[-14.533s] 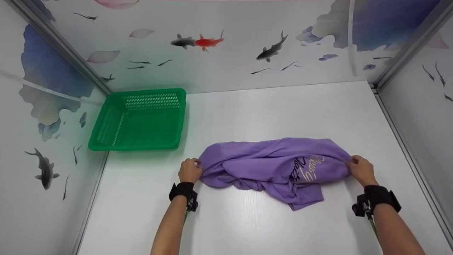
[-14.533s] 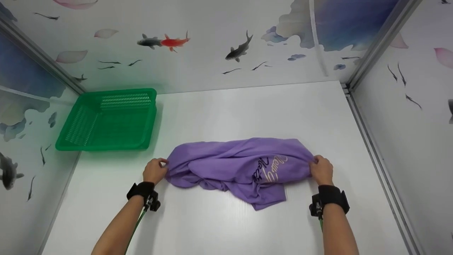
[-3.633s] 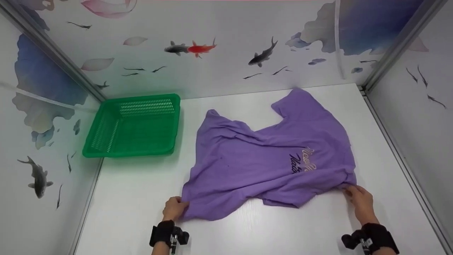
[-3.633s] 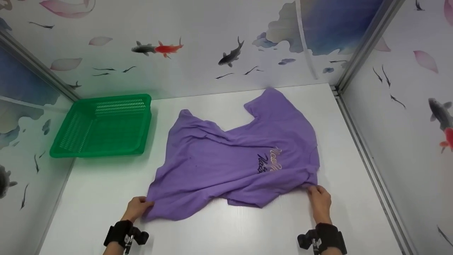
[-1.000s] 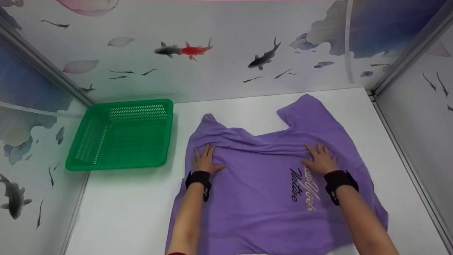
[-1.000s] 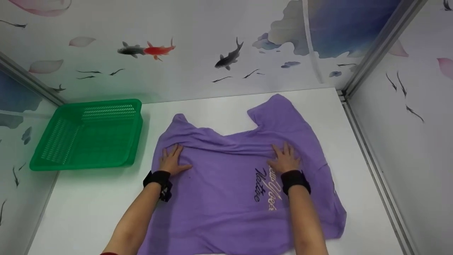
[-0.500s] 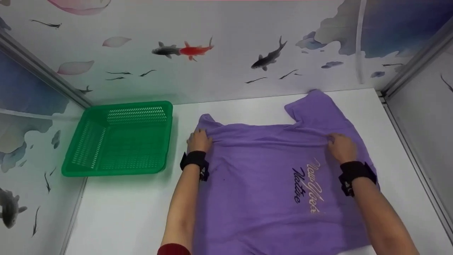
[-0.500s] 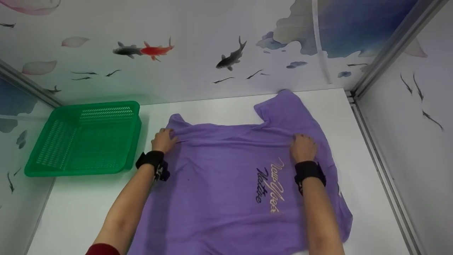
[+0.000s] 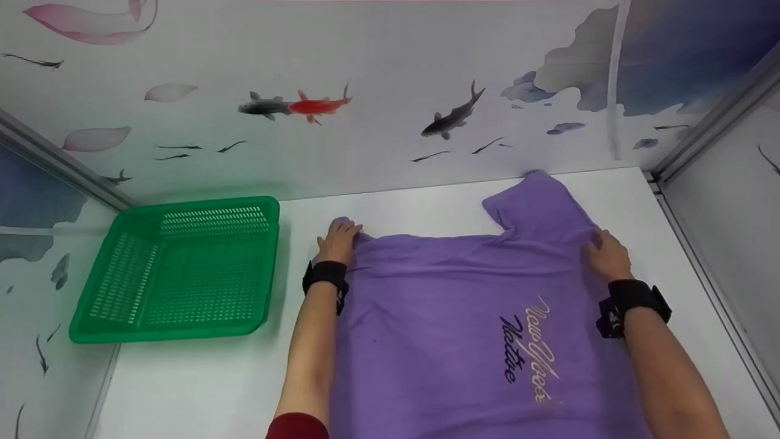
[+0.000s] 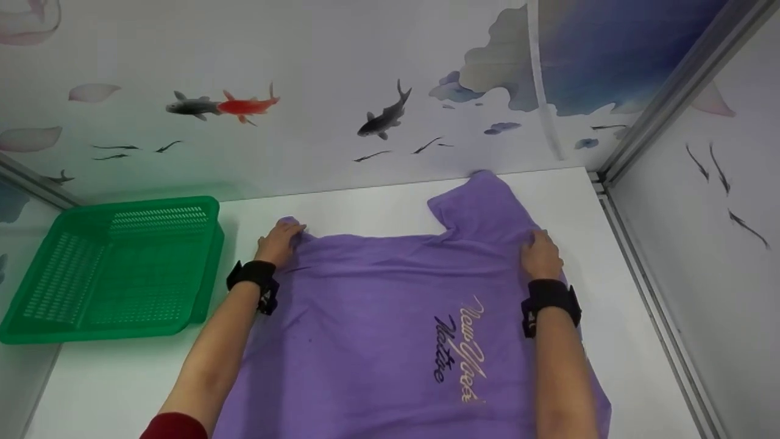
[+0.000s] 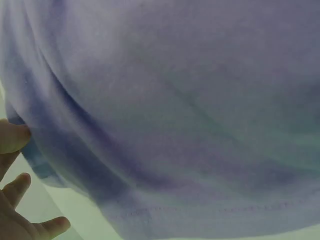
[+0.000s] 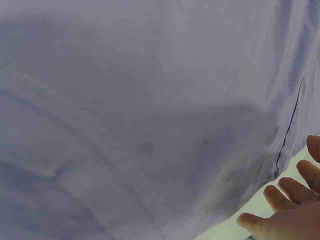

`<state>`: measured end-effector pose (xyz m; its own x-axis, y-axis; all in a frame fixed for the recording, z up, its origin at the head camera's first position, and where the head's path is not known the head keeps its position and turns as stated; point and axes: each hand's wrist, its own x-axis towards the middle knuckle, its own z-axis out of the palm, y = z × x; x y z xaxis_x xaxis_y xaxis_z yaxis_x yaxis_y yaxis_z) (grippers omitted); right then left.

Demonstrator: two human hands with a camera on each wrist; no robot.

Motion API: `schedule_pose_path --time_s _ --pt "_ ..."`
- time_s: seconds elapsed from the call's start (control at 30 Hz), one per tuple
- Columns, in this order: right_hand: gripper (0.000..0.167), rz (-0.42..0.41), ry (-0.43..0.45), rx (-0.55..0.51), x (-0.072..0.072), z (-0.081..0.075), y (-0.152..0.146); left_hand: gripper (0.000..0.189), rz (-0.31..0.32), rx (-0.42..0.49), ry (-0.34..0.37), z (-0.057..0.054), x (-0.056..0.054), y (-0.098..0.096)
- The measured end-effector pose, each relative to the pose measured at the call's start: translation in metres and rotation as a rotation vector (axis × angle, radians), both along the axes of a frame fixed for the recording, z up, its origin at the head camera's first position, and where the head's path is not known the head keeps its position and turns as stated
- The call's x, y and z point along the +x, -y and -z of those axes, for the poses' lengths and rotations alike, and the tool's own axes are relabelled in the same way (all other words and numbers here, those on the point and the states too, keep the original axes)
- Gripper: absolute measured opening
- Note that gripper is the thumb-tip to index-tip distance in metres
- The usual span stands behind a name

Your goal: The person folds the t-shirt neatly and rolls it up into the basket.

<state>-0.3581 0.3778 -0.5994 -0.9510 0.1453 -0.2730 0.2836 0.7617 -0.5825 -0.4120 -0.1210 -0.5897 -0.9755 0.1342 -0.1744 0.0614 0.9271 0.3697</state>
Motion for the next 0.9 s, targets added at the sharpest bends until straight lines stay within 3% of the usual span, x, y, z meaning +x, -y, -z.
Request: schedule_pose_path --time_s 0.1,0.2,0.27,0.33,0.57,0.7,0.9 --pt "0.059 0.057 0.047 -0.001 -0.001 -0.005 0.002 0.039 -0.001 -0.013 -0.022 0.001 0.003 0.002" --pt "0.057 0.127 0.057 0.041 -0.003 -0.011 0.003 0.025 0.008 -0.086 -0.098 -0.002 0.001 0.008" --pt "0.053 0.176 0.030 0.068 -0.004 -0.016 0.001 0.018 0.008 -0.130 -0.140 -0.008 -0.002 0.015" --pt "0.049 0.223 -0.016 0.093 -0.005 -0.023 -0.002 0.018 -0.002 -0.119 -0.161 -0.018 -0.007 0.022" --pt "0.042 0.291 -0.163 0.058 -0.012 -0.044 -0.013 0.025 -0.092 0.335 -0.127 -0.059 -0.024 0.040" --pt "0.036 0.277 -0.201 -0.014 -0.015 -0.045 -0.010 0.028 -0.119 0.395 -0.116 -0.071 -0.029 0.047" --pt "0.036 0.229 -0.179 -0.023 -0.014 -0.038 -0.008 0.033 -0.121 0.412 0.035 -0.069 -0.026 0.060"
